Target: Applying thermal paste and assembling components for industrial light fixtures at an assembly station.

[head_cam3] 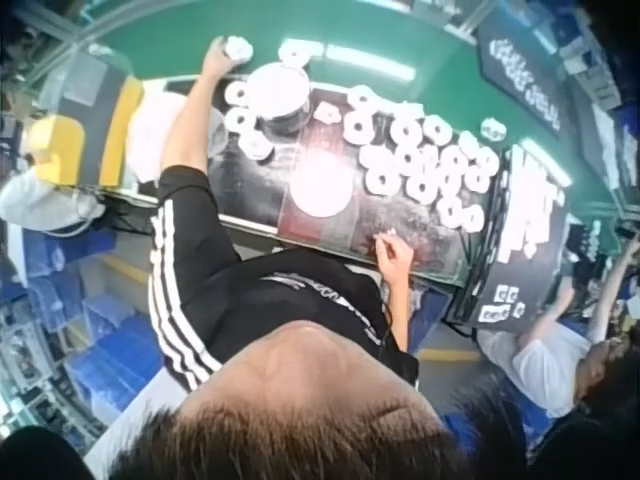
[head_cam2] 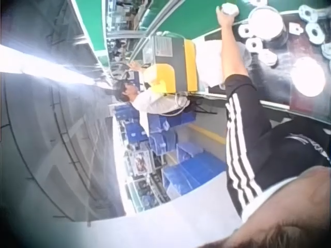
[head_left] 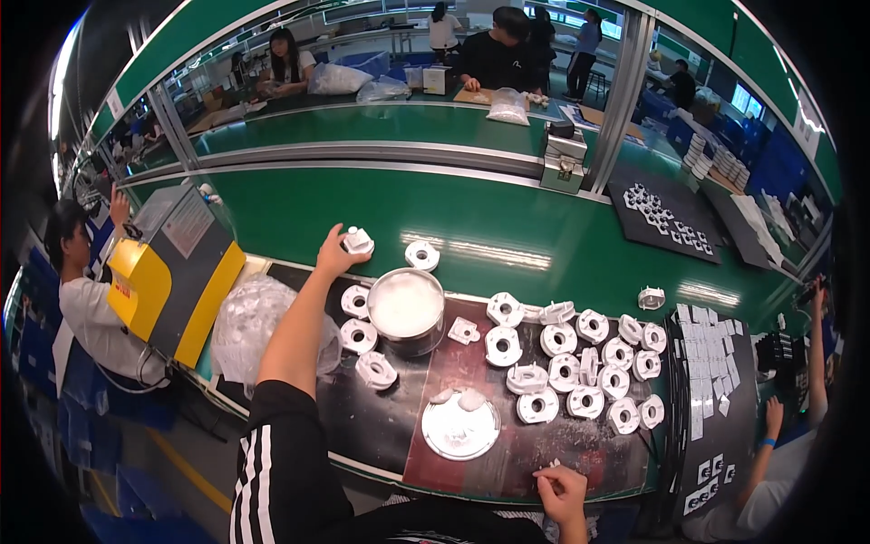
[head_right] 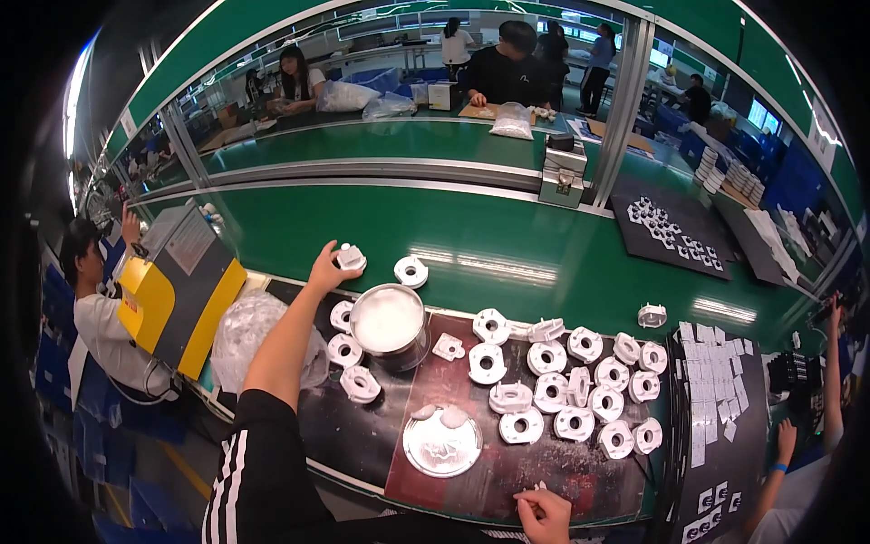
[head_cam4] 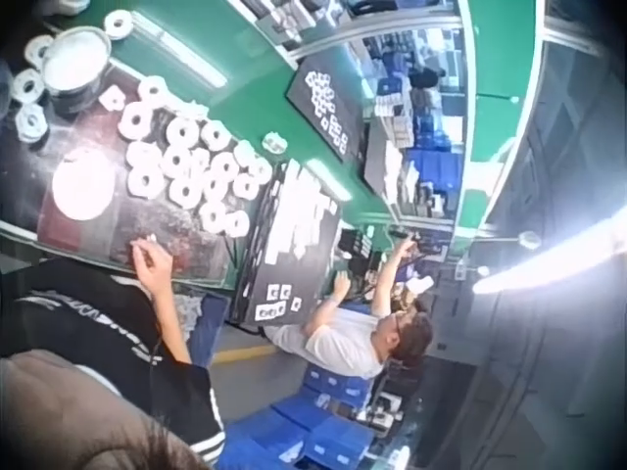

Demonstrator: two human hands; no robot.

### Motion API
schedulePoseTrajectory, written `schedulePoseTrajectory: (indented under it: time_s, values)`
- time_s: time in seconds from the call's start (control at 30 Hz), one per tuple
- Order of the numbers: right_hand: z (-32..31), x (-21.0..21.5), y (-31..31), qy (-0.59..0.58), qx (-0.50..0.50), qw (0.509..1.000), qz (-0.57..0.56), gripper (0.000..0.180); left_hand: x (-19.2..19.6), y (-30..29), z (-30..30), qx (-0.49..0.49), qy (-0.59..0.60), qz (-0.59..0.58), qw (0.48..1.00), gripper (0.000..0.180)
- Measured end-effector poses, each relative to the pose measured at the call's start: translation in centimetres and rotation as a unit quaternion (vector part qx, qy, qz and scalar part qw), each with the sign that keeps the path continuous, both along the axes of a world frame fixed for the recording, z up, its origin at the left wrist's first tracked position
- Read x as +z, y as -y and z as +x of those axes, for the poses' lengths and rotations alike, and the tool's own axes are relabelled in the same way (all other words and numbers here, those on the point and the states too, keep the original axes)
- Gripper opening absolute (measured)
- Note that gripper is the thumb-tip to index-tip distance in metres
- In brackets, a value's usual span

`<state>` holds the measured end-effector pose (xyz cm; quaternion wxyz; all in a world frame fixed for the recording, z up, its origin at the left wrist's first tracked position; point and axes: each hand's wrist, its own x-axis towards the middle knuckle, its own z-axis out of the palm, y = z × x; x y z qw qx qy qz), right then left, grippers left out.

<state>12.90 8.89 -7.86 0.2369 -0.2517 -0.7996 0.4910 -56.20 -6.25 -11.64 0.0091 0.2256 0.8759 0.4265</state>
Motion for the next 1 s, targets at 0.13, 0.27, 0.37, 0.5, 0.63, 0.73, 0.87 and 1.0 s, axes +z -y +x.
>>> schedulePoseTrajectory:
  time_s: [0.13, 0.27, 0.37, 0.5, 0.63, 0.73, 0.87, 1.0]
  values:
    - [0.0, 0.5, 0.1, -0.005, -0.009, 1.000, 0.011, 0.007, 1.7, -1.4, -0.3, -0.026, -0.040, -0.047, 0.998, 0.137]
    - [-0.4, 1.4, -0.2, 0.008, 0.010, 1.000, 0.016, 0.008, 8.1, -4.0, 2.4, -0.123, -0.205, -0.068, 0.969, 0.118]
    - [-0.5, 1.4, -0.2, 0.005, 0.004, 1.000, 0.006, 0.008, 12.5, -8.4, 5.8, -0.273, -0.076, -0.147, 0.948, 0.100]
    - [-0.2, 1.2, -0.3, 0.002, 0.009, 1.000, 0.024, 0.008, 11.8, -12.5, 6.7, -0.276, -0.043, -0.391, 0.877, 0.119]
    - [-0.4, 1.3, -0.1, -0.006, 0.016, 0.999, 0.035, 0.007, 9.5, -12.9, 5.4, -0.257, -0.111, -0.437, 0.855, 0.079]
    - [-0.4, 1.5, -0.1, -0.019, 0.019, 0.999, 0.039, 0.007, 11.6, -10.0, 6.2, -0.276, -0.145, -0.274, 0.910, 0.073]
    - [0.0, 1.4, -0.3, -0.035, 0.036, 0.998, 0.028, 0.007, 20.7, -7.1, 15.0, -0.332, -0.073, -0.140, 0.930, 0.073]
    - [1.1, 1.1, -0.7, -0.028, 0.072, 0.997, 0.019, 0.007, 24.0, -5.3, 24.2, -0.469, -0.049, 0.046, 0.880, 0.075]
